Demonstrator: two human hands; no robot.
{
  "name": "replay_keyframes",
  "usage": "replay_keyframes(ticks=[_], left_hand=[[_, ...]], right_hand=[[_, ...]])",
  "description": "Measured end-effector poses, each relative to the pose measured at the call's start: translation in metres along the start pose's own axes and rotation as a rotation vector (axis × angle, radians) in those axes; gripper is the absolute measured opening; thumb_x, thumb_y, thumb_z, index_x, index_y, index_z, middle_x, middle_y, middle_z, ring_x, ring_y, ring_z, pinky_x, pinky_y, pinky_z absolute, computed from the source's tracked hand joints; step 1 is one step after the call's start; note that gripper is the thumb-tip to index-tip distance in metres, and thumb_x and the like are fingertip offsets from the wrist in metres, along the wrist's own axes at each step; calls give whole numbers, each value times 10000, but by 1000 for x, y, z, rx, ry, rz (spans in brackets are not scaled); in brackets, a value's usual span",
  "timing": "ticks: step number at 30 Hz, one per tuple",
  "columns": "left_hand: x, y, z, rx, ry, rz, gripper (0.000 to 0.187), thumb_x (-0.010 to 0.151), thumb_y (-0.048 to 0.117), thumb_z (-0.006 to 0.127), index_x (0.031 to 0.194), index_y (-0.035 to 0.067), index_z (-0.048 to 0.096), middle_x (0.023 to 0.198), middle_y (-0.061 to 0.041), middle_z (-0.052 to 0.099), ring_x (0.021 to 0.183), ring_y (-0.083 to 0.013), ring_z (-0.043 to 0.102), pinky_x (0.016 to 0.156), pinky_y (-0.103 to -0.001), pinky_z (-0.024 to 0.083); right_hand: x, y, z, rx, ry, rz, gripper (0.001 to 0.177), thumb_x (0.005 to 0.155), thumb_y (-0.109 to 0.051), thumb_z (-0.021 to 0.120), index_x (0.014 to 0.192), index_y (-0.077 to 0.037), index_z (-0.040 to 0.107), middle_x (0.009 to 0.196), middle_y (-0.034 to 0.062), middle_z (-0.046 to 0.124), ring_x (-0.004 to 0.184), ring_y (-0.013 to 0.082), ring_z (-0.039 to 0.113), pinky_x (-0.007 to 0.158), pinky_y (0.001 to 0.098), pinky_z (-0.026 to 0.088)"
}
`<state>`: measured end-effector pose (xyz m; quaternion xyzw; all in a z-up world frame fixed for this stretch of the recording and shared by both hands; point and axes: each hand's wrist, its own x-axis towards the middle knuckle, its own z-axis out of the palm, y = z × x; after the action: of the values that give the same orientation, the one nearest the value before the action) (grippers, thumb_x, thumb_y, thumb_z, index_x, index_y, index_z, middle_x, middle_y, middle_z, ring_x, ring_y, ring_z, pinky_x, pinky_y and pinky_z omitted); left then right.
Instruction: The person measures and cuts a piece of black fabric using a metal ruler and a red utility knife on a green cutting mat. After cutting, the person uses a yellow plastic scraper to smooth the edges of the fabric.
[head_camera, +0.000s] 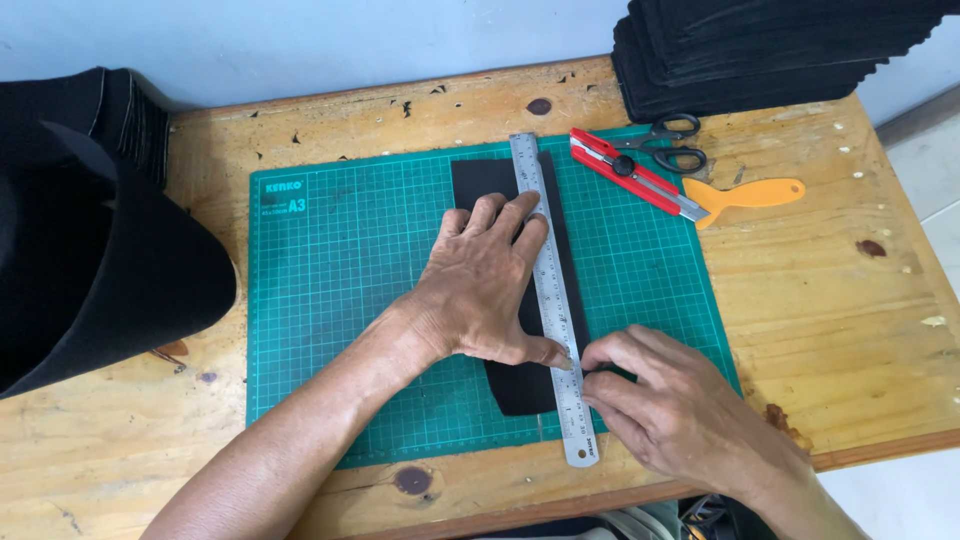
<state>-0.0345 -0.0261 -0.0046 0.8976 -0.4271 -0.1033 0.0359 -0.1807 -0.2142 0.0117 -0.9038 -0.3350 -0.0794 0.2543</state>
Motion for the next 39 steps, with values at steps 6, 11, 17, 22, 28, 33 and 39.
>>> replay_keyframes(ticks=[6,11,17,22,28,33,39], left_hand=[[0,1,-3,-14,-10,-2,1339,508,966,840,1417,71,433,1651,-163,268,1399,-398,294,1023,-580,325],[-1,2,-3,-10,-20,-3,1352,497,978,839,1411,69,434,1652,-164,268,1398,-397,295,1018,-581,329],[1,1,-3,-13,12,-3,1354,473,972,859,1399,75,446,1636,-154,295,1384,-406,314,992,-576,349],[2,2,-2,-15,2,-10,1352,472,971,859,1399,78,445,1628,-150,302,1386,-405,313,991,-567,350],[1,1,-1,-9,6,-7,1391,475,987,854,1437,79,422,1634,-145,295,1383,-416,312,1003,-567,339],[1,0,0,-11,6,-5,1379,488,1000,849,1419,75,428,1640,-152,287,1373,-408,309,1004,-568,344],[1,-1,3,-3,19,1,1367,476,1009,850,1386,75,438,1636,-157,289,1364,-399,313,996,-556,346]], right_hand=[[0,-1,5,9,0,72,135,982,-99,594,850,-75,584,1030,87,585,818,263,586,708,381,484],[-1,1,5,57,-31,104,112,970,-112,636,866,-75,618,1038,79,584,855,247,600,754,368,503],[-6,10,-4,171,-83,130,100,992,-128,598,963,-55,660,1090,99,597,961,263,639,795,379,521],[-13,12,-1,188,-91,92,150,946,-165,676,1050,-57,678,1173,128,612,1072,308,651,872,427,544],[-10,12,4,142,-12,54,73,990,-59,585,951,-42,644,1096,144,582,948,303,641,771,399,524],[-12,14,8,186,51,87,97,976,-68,610,940,-30,692,1096,152,608,905,280,660,706,362,534],[-12,13,9,167,46,103,70,939,-99,688,970,-40,709,1095,137,623,888,257,668,719,350,544]])
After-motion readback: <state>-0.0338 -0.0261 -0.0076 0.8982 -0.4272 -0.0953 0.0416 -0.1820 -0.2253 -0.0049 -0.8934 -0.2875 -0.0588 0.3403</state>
